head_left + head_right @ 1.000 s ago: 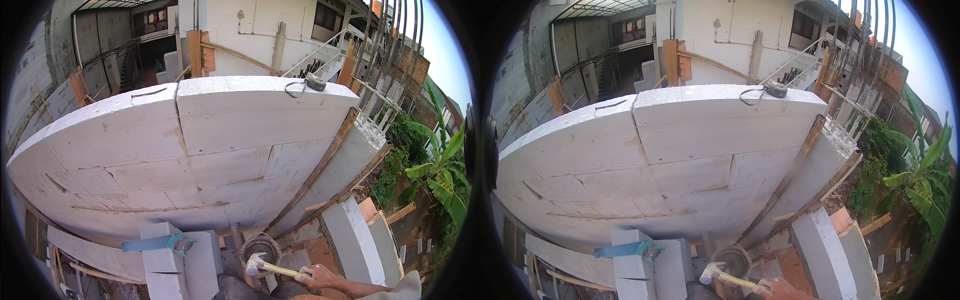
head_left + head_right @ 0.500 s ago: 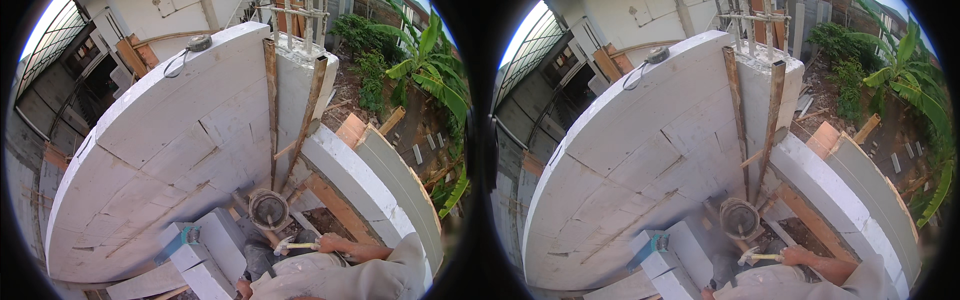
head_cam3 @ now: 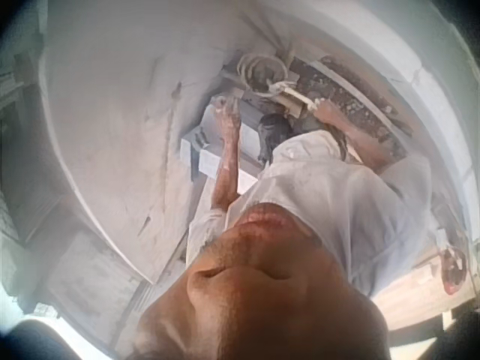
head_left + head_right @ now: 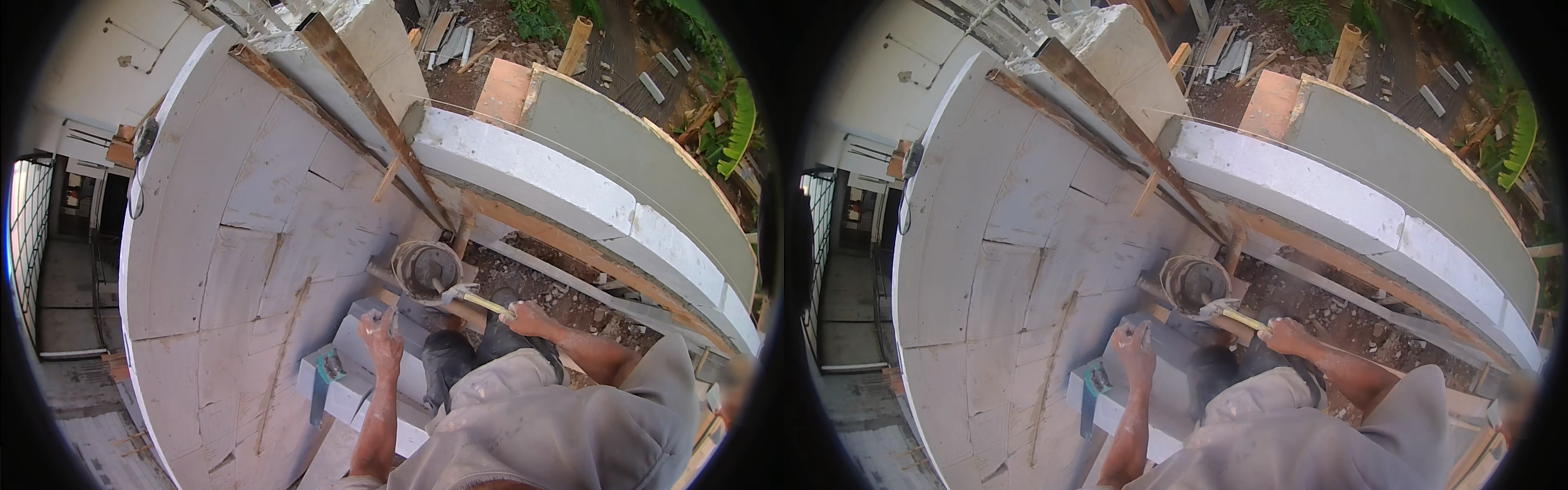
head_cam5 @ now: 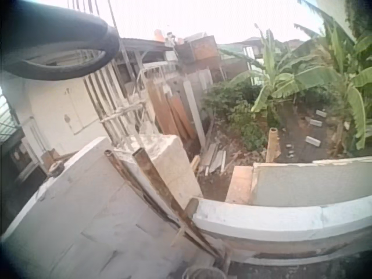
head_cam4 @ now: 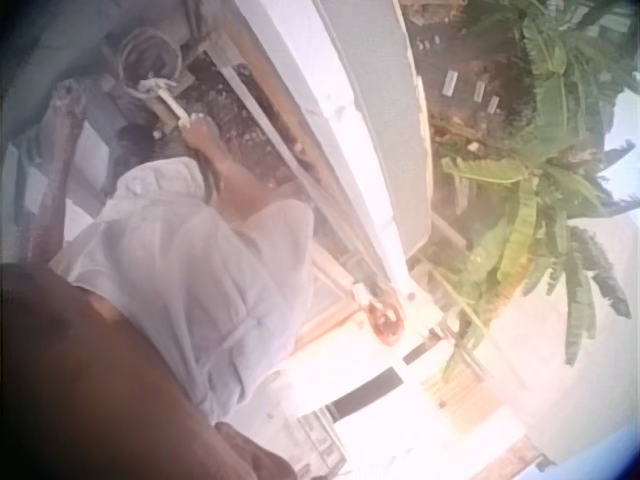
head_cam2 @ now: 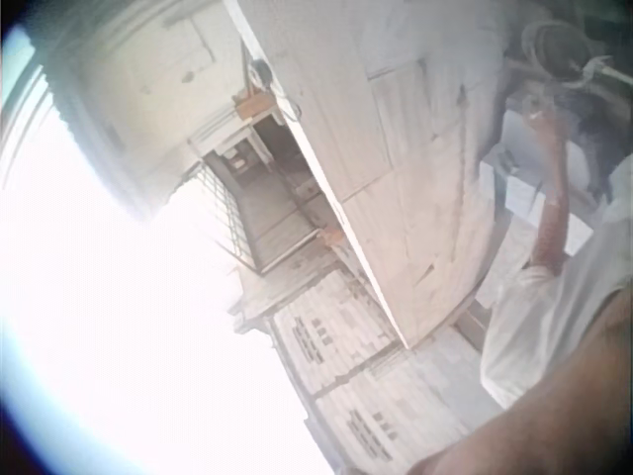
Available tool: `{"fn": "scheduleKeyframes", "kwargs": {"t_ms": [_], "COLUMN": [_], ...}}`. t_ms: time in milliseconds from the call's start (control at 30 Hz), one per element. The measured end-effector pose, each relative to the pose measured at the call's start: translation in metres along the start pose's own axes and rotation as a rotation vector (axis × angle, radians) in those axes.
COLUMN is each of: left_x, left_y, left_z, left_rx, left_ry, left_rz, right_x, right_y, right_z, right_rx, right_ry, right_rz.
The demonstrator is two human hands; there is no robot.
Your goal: The person cuts a white block with a hand saw, applies mortar to a wall and the block, then places and taps the block into position with a hammer. The person repeats this process for additional blocks along the wall.
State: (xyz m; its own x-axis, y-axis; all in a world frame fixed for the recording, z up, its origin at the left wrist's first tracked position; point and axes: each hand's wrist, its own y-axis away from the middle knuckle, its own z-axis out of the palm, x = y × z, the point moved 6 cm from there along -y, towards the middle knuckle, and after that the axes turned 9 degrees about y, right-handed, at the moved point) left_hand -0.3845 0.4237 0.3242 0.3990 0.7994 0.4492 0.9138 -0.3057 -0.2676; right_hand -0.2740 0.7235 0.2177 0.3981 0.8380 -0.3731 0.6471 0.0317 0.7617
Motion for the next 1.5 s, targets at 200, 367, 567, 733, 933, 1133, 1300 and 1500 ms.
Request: {"fn": "scheduleKeyframes", "kwargs": {"t_ms": [200, 367, 567, 733, 933, 1133, 1300, 1500], "left_x": [0.092, 0.082, 0.084, 0.096, 0.094, 0.089, 0.085, 0.075], "left_y": [-0.187, -0.295, -0.338, -0.350, -0.357, -0.363, -0.375, -0.389], "left_z": [0.066, 0.143, 0.196, 0.200, 0.203, 0.205, 0.201, 0.207], "left_rx": [-0.241, -0.127, -0.129, 0.004, 0.063, -0.018, -0.094, -0.218], "left_ry": [0.061, -0.063, -0.177, -0.199, -0.157, -0.226, -0.254, -0.231], "left_rz": [0.611, 0.653, 0.620, 0.701, 0.665, 0.608, 0.656, 0.641], "right_x": [0.055, 0.076, 0.104, 0.099, 0.062, 0.009, -0.022, -0.064], "right_y": [0.014, 0.056, 0.089, 0.080, 0.051, 0.025, 0.002, -0.076], "right_z": [0.038, 0.064, 0.129, 0.151, 0.123, 0.045, -0.026, -0.111], "right_rx": [0.179, 0.241, 0.341, 0.376, 0.537, 0.787, 1.233, 1.121], "right_ry": [-0.225, -0.381, -0.520, -0.418, -0.597, -0.697, -0.736, -1.116], "right_rz": [0.171, 0.361, 0.462, 0.467, 0.275, 0.041, -0.158, -0.108]}}
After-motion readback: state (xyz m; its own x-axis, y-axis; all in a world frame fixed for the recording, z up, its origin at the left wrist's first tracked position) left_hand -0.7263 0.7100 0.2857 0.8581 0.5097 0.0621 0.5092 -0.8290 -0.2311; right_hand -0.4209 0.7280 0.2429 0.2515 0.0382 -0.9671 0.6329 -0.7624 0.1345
